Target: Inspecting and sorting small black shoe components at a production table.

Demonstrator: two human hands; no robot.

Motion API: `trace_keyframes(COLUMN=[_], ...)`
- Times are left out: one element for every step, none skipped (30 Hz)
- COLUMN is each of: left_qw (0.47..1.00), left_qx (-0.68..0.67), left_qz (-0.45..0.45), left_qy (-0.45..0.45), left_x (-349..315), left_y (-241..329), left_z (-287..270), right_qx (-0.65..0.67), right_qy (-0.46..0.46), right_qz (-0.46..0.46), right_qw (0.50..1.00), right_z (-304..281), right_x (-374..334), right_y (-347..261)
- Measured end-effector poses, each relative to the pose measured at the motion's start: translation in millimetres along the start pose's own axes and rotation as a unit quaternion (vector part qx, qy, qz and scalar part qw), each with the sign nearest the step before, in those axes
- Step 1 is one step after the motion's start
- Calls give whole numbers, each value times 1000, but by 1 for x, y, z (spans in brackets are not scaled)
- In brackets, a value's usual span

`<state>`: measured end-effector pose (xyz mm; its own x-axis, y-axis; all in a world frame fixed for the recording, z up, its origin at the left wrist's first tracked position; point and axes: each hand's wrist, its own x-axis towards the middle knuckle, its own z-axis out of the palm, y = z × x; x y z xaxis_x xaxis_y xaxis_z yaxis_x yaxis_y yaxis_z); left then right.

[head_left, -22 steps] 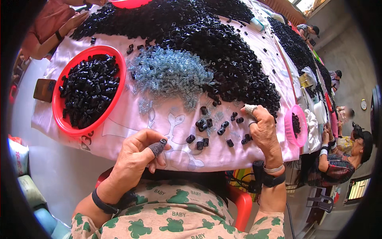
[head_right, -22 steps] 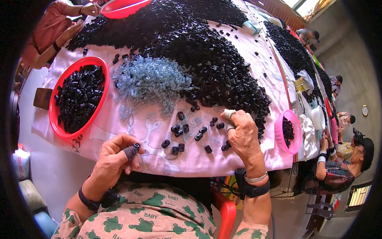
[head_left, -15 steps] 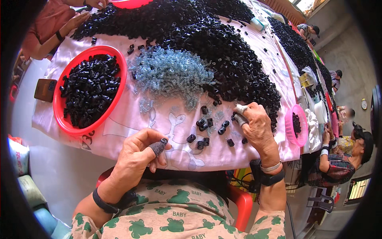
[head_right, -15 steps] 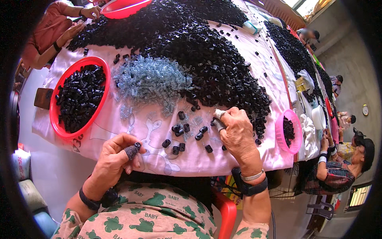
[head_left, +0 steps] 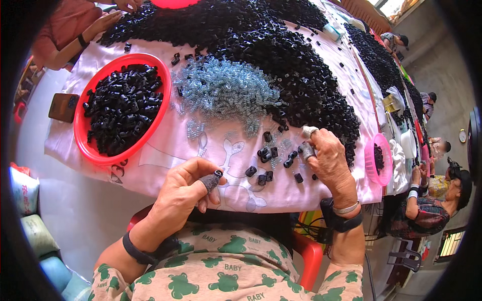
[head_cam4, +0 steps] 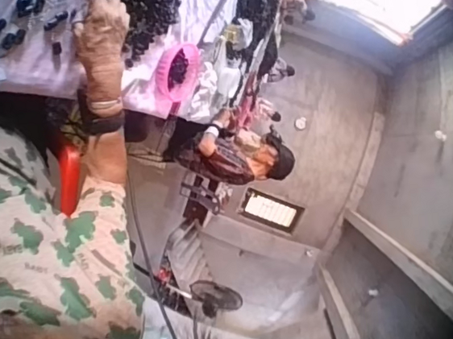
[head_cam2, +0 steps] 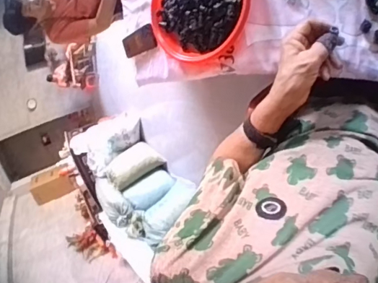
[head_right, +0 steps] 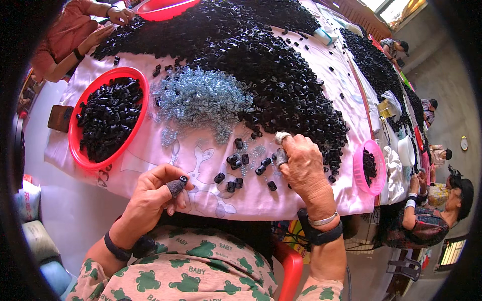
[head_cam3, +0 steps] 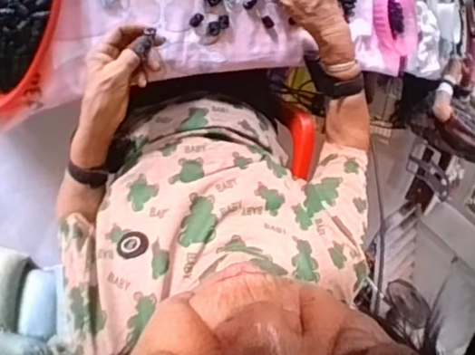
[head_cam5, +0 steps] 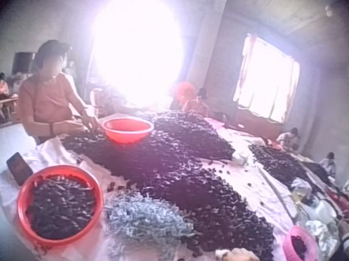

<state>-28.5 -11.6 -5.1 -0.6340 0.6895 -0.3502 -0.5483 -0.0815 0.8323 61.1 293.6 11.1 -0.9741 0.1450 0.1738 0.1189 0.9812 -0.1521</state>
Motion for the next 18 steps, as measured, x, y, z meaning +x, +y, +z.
trace_keyframes(left_qw=[1000,1000,1000,1000,1000,1000,1000,1000,1000,1000,1000,1000,999,999,999,998,998,998], left_qx=[0,1,1,2,1,0,2,3,5,8,8,1,-5,-15,-13,-17,-20,-18], left_qz=[1,0,-1,0,-1,-1,-1,6,13,7,8,-2,-12,-20,-20,-25,-30,-29], left_qy=[1,0,-2,-1,-5,-10,-2,-10,-18,-21,-19,-27,-36,-47,-43,-51,-57,-58], left_x=[0,0,0,0,0,0,-1,-1,-1,-1,-3,-5,-6,-7,-7,-8,-9,-10], left_y=[0,-1,-1,-1,0,1,0,-2,-2,-2,-1,0,0,-1,-2,-2,-2,-1], left_z=[0,-1,-1,-1,1,2,1,0,-1,-1,1,2,4,5,6,7,8,9], right_qx=[-1,-1,0,7,14,118,232,336,435,507,548,586,624,652,669,689,708,710], right_qy=[8,19,19,55,92,97,97,95,91,80,66,50,34,32,17,11,6,3], right_qz=[2,4,3,3,3,46,96,116,135,143,147,158,169,176,174,178,182,181], right_qw=[1000,1000,1000,998,996,987,963,930,886,846,821,793,762,737,723,703,682,680], right_z=[1,1,-1,-5,-9,-12,-15,-13,-10,-8,-11,-8,-4,-1,4,6,8,9], right_x=[0,-1,-3,-4,-6,-8,-9,-11,-14,-18,-23,-26,-30,-32,-34,-36,-37,-37], right_y=[0,1,0,-4,-8,-13,-28,-40,-52,-63,-76,-83,-90,-97,-102,-107,-113,-117])
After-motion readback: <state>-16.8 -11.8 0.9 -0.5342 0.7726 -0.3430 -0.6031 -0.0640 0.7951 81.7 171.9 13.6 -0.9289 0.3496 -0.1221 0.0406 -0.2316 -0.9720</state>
